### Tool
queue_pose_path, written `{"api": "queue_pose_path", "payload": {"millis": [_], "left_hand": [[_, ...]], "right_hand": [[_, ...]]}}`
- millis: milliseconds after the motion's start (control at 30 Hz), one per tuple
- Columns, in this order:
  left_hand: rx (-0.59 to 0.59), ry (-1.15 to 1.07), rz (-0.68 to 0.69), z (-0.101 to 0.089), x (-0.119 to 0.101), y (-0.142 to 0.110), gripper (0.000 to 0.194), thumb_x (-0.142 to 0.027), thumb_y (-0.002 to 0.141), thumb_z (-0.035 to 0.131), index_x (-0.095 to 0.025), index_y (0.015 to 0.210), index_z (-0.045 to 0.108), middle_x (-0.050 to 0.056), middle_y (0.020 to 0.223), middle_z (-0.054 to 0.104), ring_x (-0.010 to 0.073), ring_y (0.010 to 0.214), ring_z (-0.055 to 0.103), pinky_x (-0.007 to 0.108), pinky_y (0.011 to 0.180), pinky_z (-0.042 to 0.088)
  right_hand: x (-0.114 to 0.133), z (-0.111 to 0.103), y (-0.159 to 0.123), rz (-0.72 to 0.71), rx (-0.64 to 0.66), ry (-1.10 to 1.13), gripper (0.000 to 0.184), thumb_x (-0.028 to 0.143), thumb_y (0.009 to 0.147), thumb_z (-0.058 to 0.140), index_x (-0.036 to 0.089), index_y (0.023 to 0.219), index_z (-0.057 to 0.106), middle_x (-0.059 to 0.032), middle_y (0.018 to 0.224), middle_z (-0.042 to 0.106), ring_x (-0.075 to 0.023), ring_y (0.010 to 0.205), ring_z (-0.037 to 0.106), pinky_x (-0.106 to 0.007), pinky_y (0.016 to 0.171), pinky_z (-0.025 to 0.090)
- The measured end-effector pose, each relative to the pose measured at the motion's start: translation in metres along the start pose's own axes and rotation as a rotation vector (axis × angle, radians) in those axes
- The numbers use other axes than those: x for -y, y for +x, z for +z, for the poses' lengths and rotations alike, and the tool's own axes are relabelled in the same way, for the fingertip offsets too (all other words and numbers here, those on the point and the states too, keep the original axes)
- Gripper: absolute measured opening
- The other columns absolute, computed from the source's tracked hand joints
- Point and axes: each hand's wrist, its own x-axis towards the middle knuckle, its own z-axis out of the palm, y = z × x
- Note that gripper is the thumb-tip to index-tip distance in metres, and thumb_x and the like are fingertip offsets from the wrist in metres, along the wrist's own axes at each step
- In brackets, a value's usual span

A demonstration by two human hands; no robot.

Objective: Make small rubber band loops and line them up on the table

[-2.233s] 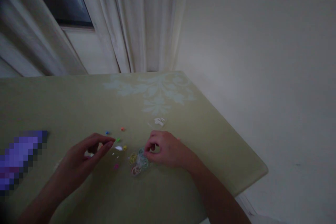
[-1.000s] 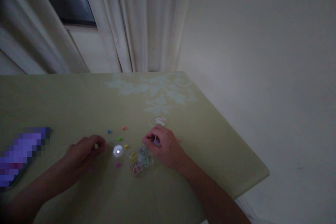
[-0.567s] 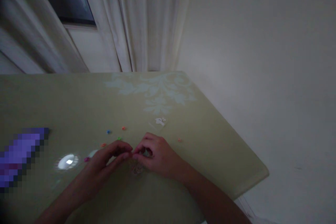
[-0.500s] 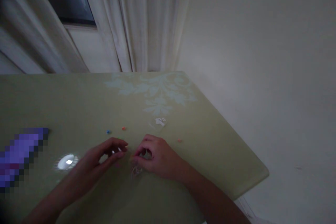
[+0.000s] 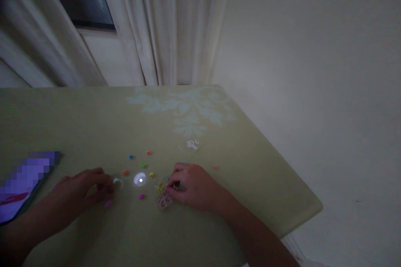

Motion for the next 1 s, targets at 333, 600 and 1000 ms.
{"api": "queue_pose_path", "payload": {"millis": [333, 600, 1000], "left_hand": [[0.011, 0.128, -0.016, 0.008, -0.017, 0.008, 0.041, -0.038, 0.101, 0.035, -0.026, 0.100, 0.074, 0.010, 0.110, 0.074, 0.0323, 0.106, 0.066, 0.043, 0.084, 0.039], [0.113, 0.195, -0.055, -0.004, -0.010, 0.007, 0.037, -0.035, 0.095, 0.042, -0.030, 0.098, 0.078, 0.009, 0.113, 0.077, 0.0354, 0.112, 0.068, 0.049, 0.090, 0.040], [0.114, 0.158, -0.053, -0.004, -0.005, 0.005, 0.029, -0.037, 0.087, 0.053, -0.030, 0.086, 0.080, 0.006, 0.101, 0.079, 0.0326, 0.101, 0.071, 0.045, 0.086, 0.042]], "right_hand": [[-0.003, 0.001, 0.002, -0.019, -0.047, 0.014, 0.011, 0.027, 0.092, 0.080, 0.016, 0.092, 0.082, -0.0018, 0.087, 0.066, -0.0115, 0.073, 0.060, -0.024, 0.069, 0.042], [-0.008, -0.002, 0.007, 0.014, -0.254, 0.099, 0.011, 0.021, 0.093, 0.073, 0.016, 0.084, 0.076, 0.0000, 0.081, 0.062, -0.0116, 0.071, 0.056, -0.024, 0.067, 0.040], [-0.040, -0.031, 0.010, 0.180, -0.697, 0.086, 0.026, 0.035, 0.096, 0.065, 0.017, 0.077, 0.069, 0.0007, 0.072, 0.055, -0.0131, 0.063, 0.047, -0.028, 0.059, 0.035]]}}
